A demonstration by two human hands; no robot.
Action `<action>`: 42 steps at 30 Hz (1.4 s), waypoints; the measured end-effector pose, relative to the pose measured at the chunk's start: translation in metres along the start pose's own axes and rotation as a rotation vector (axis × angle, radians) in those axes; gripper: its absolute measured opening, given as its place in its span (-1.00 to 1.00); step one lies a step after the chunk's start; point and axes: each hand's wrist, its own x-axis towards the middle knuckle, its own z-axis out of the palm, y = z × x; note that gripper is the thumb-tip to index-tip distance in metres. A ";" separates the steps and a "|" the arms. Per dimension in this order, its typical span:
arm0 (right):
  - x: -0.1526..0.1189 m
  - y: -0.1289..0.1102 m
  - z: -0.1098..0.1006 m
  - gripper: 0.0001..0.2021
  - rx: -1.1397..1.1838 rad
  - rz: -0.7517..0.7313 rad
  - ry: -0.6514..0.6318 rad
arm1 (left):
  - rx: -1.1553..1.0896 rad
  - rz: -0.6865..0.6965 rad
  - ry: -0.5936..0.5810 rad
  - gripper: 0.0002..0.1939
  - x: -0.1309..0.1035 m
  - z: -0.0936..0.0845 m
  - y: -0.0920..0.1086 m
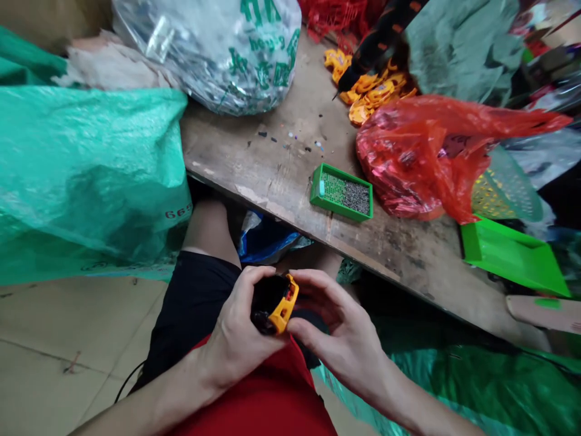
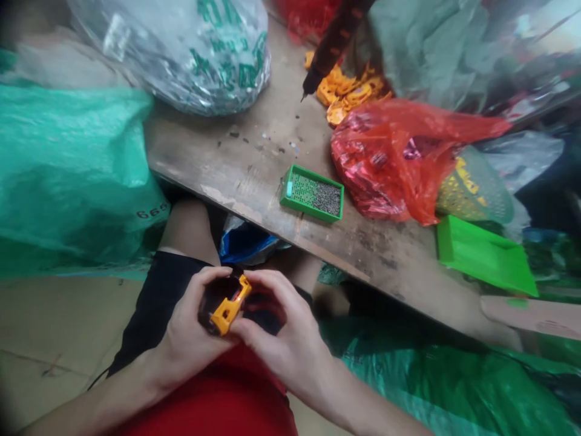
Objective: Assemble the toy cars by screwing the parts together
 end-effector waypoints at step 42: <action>0.128 -0.037 0.010 -0.86 -0.702 -0.170 -0.312 | -0.438 -0.394 0.239 -0.36 0.072 0.003 -0.006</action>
